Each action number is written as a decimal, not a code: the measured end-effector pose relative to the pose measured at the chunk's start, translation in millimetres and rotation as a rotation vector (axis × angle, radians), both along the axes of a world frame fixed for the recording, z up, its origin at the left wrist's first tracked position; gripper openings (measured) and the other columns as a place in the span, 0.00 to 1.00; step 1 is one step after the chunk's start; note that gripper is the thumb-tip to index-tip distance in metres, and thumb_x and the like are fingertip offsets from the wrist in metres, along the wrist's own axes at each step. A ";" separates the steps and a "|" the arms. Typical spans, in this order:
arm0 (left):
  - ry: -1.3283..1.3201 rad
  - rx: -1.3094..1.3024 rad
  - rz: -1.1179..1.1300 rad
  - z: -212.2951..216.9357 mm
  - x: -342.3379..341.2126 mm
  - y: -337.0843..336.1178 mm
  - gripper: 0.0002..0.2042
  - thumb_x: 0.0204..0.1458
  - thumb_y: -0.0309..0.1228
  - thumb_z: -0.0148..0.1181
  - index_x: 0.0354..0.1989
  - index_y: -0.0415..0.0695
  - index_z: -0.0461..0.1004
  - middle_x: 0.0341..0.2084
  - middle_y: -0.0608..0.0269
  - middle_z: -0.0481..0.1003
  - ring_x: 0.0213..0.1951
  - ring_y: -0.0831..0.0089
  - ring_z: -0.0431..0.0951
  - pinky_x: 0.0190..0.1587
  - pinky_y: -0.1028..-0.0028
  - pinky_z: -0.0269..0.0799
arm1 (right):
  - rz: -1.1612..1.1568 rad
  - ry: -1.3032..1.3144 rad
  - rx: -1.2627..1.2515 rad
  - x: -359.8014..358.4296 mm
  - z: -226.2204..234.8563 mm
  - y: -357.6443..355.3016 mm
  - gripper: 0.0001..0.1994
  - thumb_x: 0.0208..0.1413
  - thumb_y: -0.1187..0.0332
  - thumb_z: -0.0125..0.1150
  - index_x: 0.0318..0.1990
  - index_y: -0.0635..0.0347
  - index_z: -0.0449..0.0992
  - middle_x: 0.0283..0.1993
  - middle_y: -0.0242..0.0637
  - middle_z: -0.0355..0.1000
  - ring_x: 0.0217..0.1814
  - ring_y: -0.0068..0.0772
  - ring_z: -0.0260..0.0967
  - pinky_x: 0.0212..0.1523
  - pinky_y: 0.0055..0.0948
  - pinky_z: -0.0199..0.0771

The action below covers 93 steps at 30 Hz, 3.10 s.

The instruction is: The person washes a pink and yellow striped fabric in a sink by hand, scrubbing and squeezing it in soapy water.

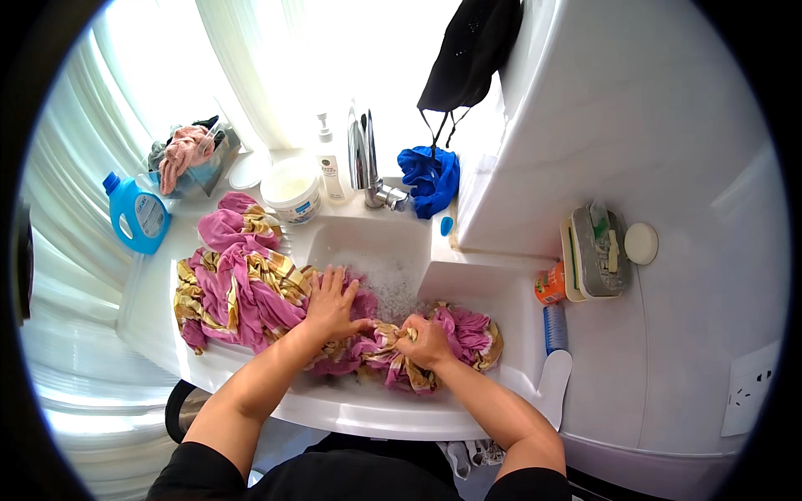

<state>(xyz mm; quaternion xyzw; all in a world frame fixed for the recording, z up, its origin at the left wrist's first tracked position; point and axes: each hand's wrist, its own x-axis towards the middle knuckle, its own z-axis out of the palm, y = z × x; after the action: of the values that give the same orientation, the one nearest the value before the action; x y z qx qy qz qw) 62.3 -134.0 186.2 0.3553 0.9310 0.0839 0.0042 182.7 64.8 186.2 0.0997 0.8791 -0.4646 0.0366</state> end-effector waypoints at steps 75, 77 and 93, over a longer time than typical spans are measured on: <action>-0.244 -0.835 -0.106 -109.0 38.8 17.3 0.33 0.52 0.53 0.50 0.62 0.45 0.61 0.59 0.36 0.58 0.57 0.48 0.65 0.53 0.52 0.59 | 0.723 0.078 0.860 -29.7 -105.9 -41.0 0.31 0.44 0.46 0.56 0.55 0.54 0.68 0.61 0.55 0.58 0.68 0.58 0.47 0.65 0.57 0.41; -0.365 -0.875 -0.121 -124.6 21.2 31.8 0.26 0.51 0.45 0.52 0.57 0.45 0.66 0.54 0.44 0.65 0.54 0.52 0.68 0.48 0.51 0.62 | 0.810 0.009 0.871 -45.2 -154.8 -35.3 0.34 0.43 0.42 0.56 0.54 0.57 0.69 0.56 0.57 0.63 0.64 0.56 0.54 0.64 0.57 0.44; 0.118 -0.451 -0.167 -31.4 36.6 -24.0 0.28 0.43 0.51 0.61 0.44 0.38 0.72 0.38 0.53 0.74 0.47 0.59 0.72 0.56 0.60 0.58 | 0.028 0.100 0.426 -161.5 -152.0 -36.7 0.22 0.46 0.54 0.59 0.43 0.62 0.77 0.41 0.49 0.75 0.44 0.48 0.73 0.48 0.41 0.71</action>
<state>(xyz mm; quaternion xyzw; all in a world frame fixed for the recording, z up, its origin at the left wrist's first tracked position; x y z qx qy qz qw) 99.0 -158.0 154.7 0.4255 0.8921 -0.1477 0.0360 21.2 28.1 34.2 0.0700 0.9594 -0.2722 -0.0224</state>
